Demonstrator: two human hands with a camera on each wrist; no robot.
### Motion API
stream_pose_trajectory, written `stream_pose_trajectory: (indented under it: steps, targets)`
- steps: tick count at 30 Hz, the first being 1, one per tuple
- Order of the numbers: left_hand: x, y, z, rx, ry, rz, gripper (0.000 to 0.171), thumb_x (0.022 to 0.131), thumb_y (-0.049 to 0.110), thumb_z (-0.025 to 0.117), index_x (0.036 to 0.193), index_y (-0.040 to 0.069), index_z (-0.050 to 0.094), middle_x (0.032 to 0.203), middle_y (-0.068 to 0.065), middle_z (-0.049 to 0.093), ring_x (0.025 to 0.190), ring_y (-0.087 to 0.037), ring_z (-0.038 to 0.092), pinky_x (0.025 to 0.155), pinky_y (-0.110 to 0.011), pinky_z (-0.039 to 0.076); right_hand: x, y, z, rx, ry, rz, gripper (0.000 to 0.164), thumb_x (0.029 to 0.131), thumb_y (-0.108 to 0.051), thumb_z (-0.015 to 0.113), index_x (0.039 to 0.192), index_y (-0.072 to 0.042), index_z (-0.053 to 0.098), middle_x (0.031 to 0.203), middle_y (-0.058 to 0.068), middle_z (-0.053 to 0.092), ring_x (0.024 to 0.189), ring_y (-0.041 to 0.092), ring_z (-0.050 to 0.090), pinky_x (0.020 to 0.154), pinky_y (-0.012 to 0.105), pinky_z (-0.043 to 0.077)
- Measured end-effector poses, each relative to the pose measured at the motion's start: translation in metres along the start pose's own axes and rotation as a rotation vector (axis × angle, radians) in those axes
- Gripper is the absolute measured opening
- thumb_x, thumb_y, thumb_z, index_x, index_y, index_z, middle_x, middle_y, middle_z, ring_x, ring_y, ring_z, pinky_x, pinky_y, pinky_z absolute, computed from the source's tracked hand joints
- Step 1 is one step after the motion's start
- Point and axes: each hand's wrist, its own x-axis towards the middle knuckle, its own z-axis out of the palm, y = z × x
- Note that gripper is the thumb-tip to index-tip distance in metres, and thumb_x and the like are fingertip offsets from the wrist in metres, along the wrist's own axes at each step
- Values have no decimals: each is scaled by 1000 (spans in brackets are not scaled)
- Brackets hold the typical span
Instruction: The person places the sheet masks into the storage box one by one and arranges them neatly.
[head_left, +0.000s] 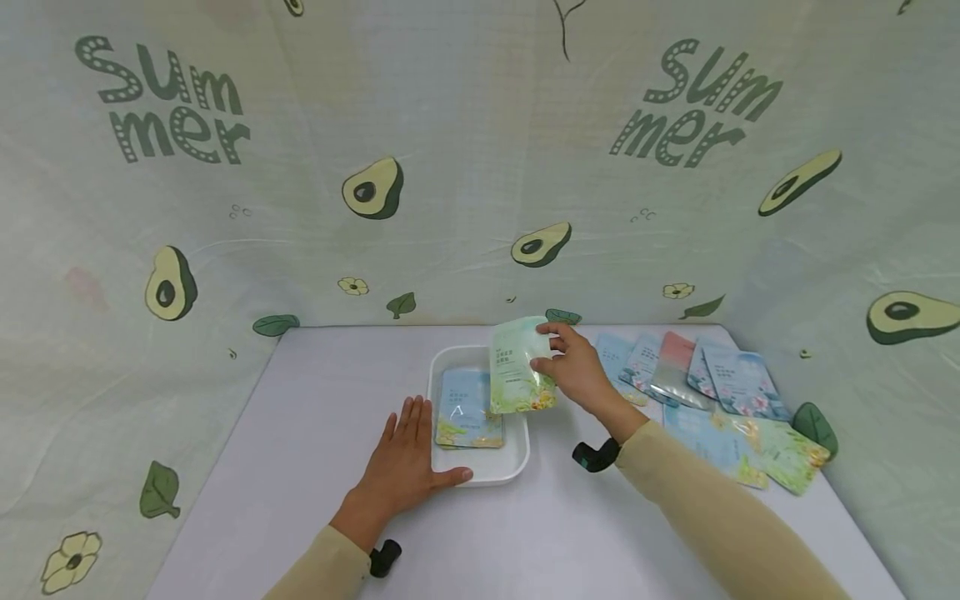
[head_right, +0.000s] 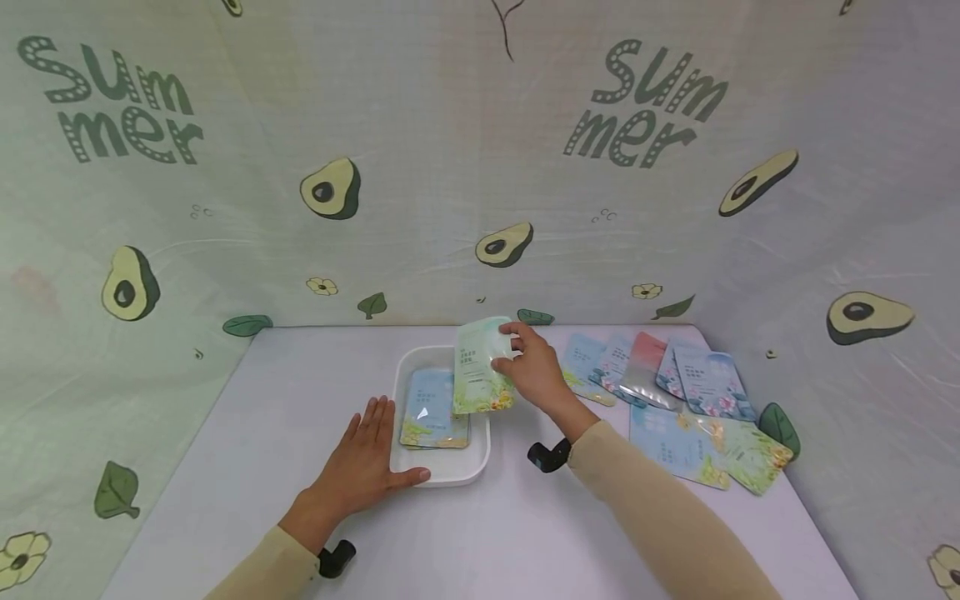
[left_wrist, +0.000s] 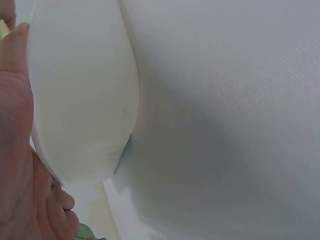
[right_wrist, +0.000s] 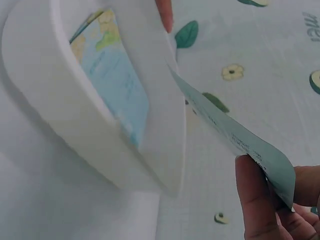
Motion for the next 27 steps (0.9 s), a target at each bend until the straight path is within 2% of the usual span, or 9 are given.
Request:
stream_pose_trajectory:
  steps: [4,7,13,19,27]
  targets:
    - [0,0,1,13,10,10,133,82,91,56,165,-7,20,173,-26,19,163,-41,14,131,-59,19,3,-6,28,-19,2,12,56,95,-9,77,147,-13,57,132,20,67,82,21,62,70,30,52]
    - [0,-1,1,29,14,16,133,83,92,54,165,-7,20,173,-26,20,163,-41,14,131,-59,20,6,-7,49,-14,-5,10,54,94,-9,78,145,-13,58,127,19,70,85,21,65,71,30,54]
    - [0,-1,1,51,27,31,132,83,92,54,164,-8,21,173,-26,21,163,-41,15,130,-59,21,8,-4,82,-42,-34,7,53,95,-11,78,144,-10,59,128,18,68,94,21,69,76,34,58]
    - [0,-2,2,65,47,47,131,84,90,55,163,-9,23,171,-28,23,162,-41,17,130,-59,22,7,-2,98,-57,-61,31,51,96,-10,77,144,-9,58,128,19,68,97,25,71,81,40,61]
    - [0,-1,1,63,43,47,131,84,89,57,163,-10,24,171,-28,25,162,-42,19,129,-59,23,7,1,102,-118,-84,24,50,96,-9,76,143,-8,59,130,21,69,111,32,71,90,46,61]
